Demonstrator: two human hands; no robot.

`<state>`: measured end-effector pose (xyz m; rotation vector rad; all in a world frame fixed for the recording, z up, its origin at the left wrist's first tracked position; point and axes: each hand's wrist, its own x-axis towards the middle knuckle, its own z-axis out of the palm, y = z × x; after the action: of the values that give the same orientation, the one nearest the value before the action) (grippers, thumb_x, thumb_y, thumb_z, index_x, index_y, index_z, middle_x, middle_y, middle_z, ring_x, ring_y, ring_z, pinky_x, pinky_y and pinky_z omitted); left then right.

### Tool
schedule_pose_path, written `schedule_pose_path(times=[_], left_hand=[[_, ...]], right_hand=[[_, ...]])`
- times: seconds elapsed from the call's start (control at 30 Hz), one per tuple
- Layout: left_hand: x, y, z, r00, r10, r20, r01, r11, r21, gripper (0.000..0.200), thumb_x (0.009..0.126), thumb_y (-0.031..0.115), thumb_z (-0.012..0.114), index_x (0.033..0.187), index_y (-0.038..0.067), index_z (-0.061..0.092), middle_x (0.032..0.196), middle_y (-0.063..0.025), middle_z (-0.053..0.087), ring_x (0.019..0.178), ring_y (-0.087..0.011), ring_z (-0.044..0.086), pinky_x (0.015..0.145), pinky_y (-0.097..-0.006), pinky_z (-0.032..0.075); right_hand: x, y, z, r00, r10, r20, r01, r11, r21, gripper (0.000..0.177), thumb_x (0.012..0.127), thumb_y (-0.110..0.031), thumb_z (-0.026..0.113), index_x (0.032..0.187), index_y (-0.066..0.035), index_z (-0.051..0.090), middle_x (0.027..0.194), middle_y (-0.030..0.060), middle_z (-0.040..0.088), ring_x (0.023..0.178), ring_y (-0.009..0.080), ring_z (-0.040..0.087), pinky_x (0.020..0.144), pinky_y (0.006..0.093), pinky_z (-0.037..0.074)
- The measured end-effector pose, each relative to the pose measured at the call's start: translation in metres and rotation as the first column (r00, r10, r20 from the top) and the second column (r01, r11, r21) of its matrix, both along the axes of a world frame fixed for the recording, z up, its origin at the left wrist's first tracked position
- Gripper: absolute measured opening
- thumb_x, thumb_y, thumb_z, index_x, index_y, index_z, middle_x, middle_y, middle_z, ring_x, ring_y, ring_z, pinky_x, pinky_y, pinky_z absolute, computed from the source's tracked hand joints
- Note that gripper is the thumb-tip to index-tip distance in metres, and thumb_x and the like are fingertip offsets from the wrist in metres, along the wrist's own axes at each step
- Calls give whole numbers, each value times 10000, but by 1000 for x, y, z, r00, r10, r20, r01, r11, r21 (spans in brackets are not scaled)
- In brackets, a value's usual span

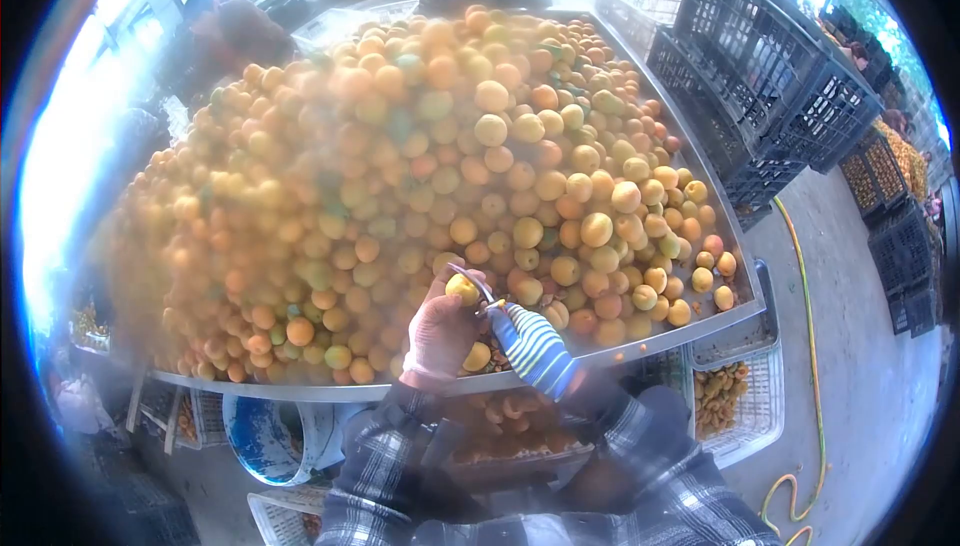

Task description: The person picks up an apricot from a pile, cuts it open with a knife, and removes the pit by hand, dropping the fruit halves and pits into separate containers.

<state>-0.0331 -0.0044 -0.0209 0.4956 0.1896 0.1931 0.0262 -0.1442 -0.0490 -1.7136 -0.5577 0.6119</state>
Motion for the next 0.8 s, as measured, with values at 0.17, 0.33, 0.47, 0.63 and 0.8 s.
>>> schedule_pose_path(times=[0.17, 0.33, 0.47, 0.63, 0.8], left_hand=[[4, -2, 1, 1000, -10, 26, 10, 1000, 23, 562, 729, 156, 668, 1242, 53, 462, 1086, -135, 539, 987, -259, 549, 898, -375, 453], [1, 5, -2, 999, -22, -43, 28, 989, 142, 605, 734, 171, 648, 1277, 27, 421, 1081, -159, 538, 975, -256, 546, 858, -343, 464], [-1, 1, 14, 993, -4, -118, 51, 915, 400, 654, 756, 193, 597, 1337, 0, 366, 1079, -180, 540, 949, -249, 543, 822, -317, 472], [2, -1, 13, 998, -54, -18, 57, 973, 222, 649, 873, 385, 596, 1354, 6, 382, 1204, -196, 547, 1081, -284, 552, 895, -363, 473], [3, -13, 11, 994, -39, -104, 42, 999, 23, 502, 908, 376, 640, 1244, 23, 518, 1314, -203, 537, 1176, -296, 554, 952, -430, 476]], right_hand=[[-4, -5, 18, 938, 6, 345, 63, 980, -187, 363, 964, -324, 504, 983, 27, 596, 745, 261, 634, 736, 428, 628, 656, 500, 492], [-5, -10, 36, 919, 89, 385, 27, 958, -286, 346, 961, -307, 509, 959, 29, 592, 702, 250, 628, 699, 418, 629, 628, 503, 489], [-6, -14, 40, 908, 131, 399, 6, 946, -323, 342, 963, -305, 506, 947, 30, 575, 694, 249, 627, 690, 408, 632, 620, 495, 491], [-4, -13, 46, 893, 139, 429, 50, 915, -400, 365, 970, -350, 488, 963, 7, 563, 670, 221, 630, 661, 394, 635, 601, 493, 486], [1, -6, 43, 866, 155, 476, 117, 862, -493, 377, 977, -382, 471, 969, -15, 558, 647, 194, 630, 642, 372, 638, 583, 488, 480]])
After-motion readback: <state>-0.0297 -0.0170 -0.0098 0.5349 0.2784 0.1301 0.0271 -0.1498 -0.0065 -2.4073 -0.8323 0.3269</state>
